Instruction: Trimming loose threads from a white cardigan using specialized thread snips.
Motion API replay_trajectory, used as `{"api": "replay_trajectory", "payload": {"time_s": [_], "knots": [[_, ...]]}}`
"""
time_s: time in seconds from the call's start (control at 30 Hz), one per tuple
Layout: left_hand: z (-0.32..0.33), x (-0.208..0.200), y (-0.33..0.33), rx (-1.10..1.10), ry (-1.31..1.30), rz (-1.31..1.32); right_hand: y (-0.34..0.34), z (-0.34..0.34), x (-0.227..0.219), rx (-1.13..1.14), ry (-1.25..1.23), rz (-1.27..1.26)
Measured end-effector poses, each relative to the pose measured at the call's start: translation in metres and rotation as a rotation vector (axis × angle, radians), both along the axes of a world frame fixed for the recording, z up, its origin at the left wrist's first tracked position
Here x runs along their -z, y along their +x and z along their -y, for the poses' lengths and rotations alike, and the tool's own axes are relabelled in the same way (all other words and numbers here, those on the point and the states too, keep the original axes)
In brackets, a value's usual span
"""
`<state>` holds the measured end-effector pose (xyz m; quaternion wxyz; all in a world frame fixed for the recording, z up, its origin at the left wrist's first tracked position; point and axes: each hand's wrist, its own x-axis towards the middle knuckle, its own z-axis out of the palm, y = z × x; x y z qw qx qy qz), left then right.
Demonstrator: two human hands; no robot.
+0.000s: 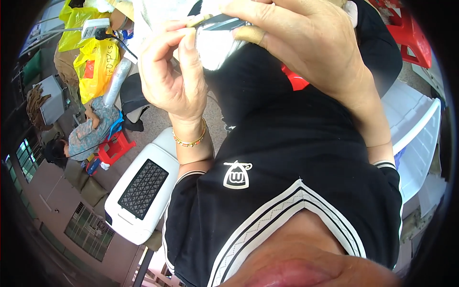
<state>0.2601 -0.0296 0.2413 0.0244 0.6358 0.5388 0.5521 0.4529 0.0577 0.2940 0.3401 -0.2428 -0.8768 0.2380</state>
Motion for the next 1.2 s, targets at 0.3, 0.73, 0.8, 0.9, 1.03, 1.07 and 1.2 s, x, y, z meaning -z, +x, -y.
{"api": "replay_trajectory", "payload": {"time_s": [0.3,0.73,0.8,0.9,1.03,1.07,1.2], "knots": [[0.0,0.003,-0.002,0.011,0.033,-0.036,-0.023,-0.015,0.056,0.126,0.625,-0.372],[0.0,0.009,0.003,-0.014,0.077,0.05,-0.007,0.005,0.012,0.005,0.06,-0.149],[0.0,0.009,0.008,0.019,0.065,0.115,-0.015,-0.015,0.041,0.022,0.36,-0.285],[0.01,0.01,0.005,-0.051,-0.012,0.042,0.001,-0.008,0.031,-0.04,0.271,-0.285],[0.025,0.001,-0.004,-0.107,-0.22,-0.051,0.022,-0.008,0.013,-0.116,-0.36,-0.257],[0.027,-0.002,-0.006,-0.098,-0.262,-0.101,0.026,-0.008,0.016,-0.115,-0.402,-0.301],[0.034,-0.008,-0.001,-0.012,-0.449,0.276,0.033,-0.011,0.02,-0.07,-0.595,-0.321]]}}
